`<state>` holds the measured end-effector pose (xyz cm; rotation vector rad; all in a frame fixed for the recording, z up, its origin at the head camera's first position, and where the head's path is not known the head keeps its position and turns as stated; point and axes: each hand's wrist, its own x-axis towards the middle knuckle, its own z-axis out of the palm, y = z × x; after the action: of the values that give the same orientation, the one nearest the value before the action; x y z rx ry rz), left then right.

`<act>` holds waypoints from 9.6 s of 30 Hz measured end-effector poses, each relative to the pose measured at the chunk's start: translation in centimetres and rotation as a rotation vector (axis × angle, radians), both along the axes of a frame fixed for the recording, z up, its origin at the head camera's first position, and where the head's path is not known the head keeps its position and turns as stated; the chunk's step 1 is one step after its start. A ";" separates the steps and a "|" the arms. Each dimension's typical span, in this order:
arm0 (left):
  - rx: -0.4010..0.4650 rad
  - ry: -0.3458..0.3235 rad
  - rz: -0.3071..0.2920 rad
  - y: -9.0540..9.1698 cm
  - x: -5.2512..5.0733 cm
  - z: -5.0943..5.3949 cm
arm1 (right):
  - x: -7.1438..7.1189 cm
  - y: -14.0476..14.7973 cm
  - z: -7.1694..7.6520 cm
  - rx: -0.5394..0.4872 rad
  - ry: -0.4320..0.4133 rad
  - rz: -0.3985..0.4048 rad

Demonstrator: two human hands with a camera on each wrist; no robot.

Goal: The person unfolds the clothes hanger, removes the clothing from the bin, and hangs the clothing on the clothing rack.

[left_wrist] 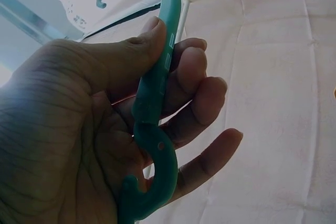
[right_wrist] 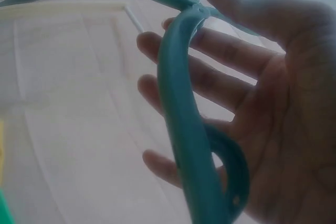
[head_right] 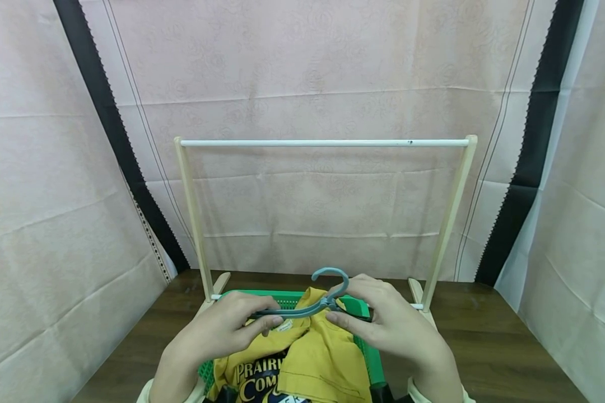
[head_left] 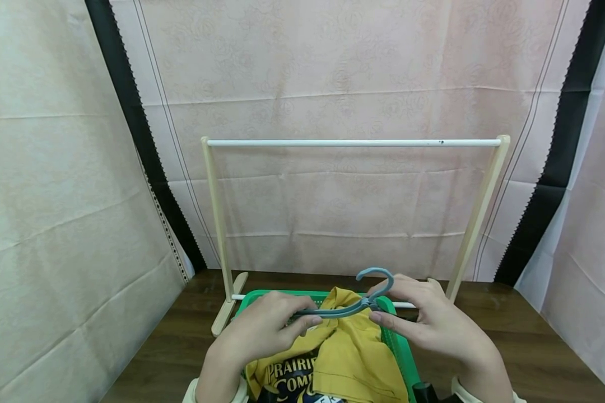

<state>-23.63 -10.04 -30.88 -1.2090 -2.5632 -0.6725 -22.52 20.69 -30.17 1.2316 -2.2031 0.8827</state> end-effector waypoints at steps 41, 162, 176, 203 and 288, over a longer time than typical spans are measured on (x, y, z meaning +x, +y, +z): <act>0.055 -0.055 0.010 -0.8 -0.1 0.1 | -1.5 1.4 -0.7 0.045 -0.123 0.145; 0.146 0.020 -0.148 0.5 -0.3 -0.3 | 0.1 -0.9 0.3 0.012 0.093 0.000; 0.075 -0.063 -0.005 -0.1 -0.7 -0.8 | 0.2 1.1 0.6 -0.011 -0.048 0.014; -0.875 -0.298 0.483 -0.4 -8.5 -4.9 | 0.1 5.8 -0.1 -0.050 -0.077 -0.207; 0.128 -0.235 0.031 -3.9 -4.6 1.4 | -0.1 3.7 0.0 -0.101 -0.022 -0.093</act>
<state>-28.26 -13.97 -29.47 -1.1055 -2.6686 -1.0099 -22.64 24.36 -30.21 1.0689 -2.1848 0.9621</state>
